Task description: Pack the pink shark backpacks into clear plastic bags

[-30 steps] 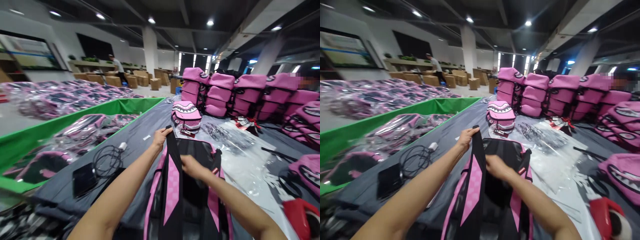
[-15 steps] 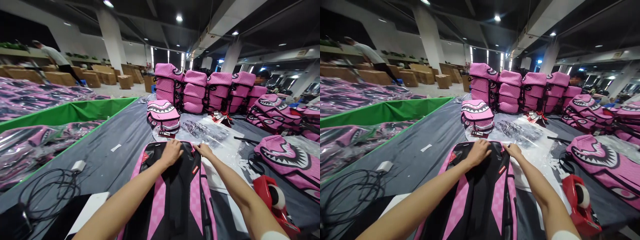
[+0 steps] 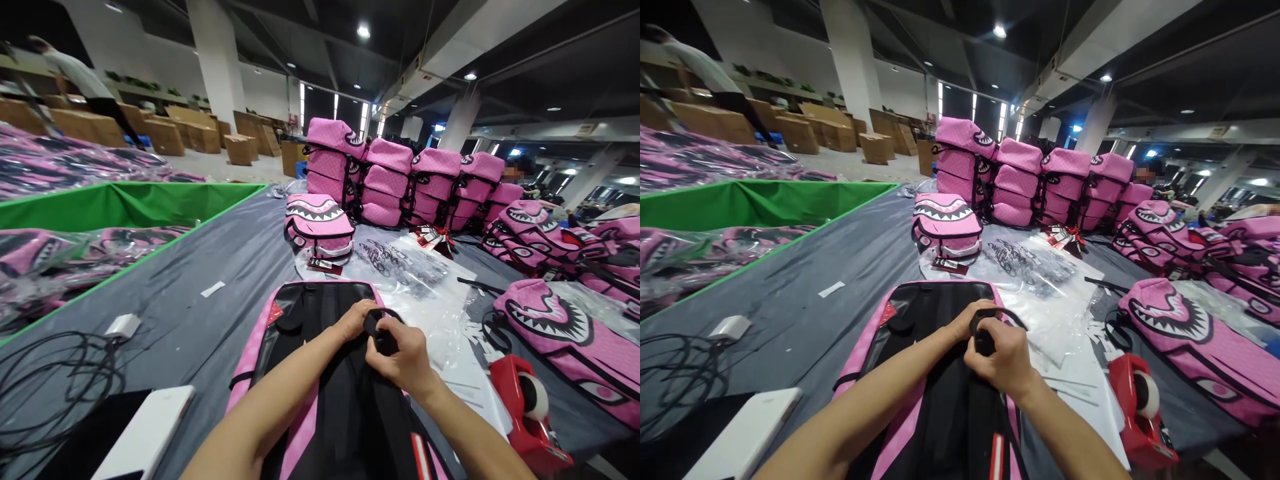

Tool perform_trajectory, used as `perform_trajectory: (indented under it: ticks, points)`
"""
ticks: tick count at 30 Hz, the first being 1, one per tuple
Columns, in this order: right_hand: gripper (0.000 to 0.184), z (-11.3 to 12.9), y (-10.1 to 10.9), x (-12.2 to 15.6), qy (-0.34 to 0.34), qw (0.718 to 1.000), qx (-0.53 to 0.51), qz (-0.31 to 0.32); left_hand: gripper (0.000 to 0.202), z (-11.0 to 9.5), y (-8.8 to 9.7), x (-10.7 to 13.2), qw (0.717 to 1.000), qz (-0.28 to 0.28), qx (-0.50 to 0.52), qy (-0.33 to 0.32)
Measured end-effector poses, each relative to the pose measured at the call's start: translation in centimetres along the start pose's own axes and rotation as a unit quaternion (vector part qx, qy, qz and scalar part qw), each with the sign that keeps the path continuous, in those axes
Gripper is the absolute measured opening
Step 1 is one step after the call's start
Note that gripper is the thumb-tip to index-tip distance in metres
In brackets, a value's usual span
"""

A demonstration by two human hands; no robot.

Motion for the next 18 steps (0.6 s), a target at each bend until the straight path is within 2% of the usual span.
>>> perform_trajectory:
  ticks: [3,5,7,8,10,12,14,16,18]
  points:
    - [0.008,0.1,2.3,0.1,-0.093,0.995,-0.032,-0.014,0.020,-0.9,0.3,1.0,1.000,-0.011,0.012,0.018]
    - [0.015,-0.6,3.7,-0.1,-0.168,0.985,-0.044,-0.012,0.039,-2.4,0.9,2.2,0.998,-0.058,0.007,0.018]
    - [0.020,-1.2,4.7,-0.5,-0.198,0.979,-0.053,0.003,0.060,-4.8,1.6,3.3,0.995,-0.086,-0.006,-0.042]
    - [0.022,-1.2,4.9,-0.9,-0.195,0.979,-0.058,0.017,0.059,-6.0,1.9,3.6,0.992,-0.084,-0.012,-0.088]
    - [0.023,-1.0,5.1,-1.7,-0.177,0.980,-0.071,0.046,0.040,-8.1,2.8,3.5,0.984,-0.064,-0.032,-0.163]
    - [0.028,-0.9,5.3,-2.6,-0.180,0.977,-0.095,0.060,0.025,-9.3,3.9,2.8,0.977,-0.063,-0.090,-0.182]
    - [0.041,-1.4,5.8,-3.4,-0.218,0.963,-0.141,0.078,0.023,-9.5,4.9,2.2,0.968,-0.075,-0.176,-0.161]
    - [0.051,-2.4,6.4,-3.9,-0.249,0.942,-0.194,0.113,0.022,-9.3,5.3,2.6,0.965,-0.082,-0.227,-0.106]
    - [0.055,-3.8,6.7,-4.5,-0.244,0.932,-0.221,0.152,0.022,-9.1,4.6,4.3,0.980,-0.069,-0.186,-0.019]
Point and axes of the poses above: each hand's wrist, its own x-axis away from the middle knuckle, its own y-axis out of the back of the hand, z = x × y, the point moved 1 cm from there along -x, towards the middle knuckle, and after that the axes turned 6 degrees about y, right-handed, at the moved point
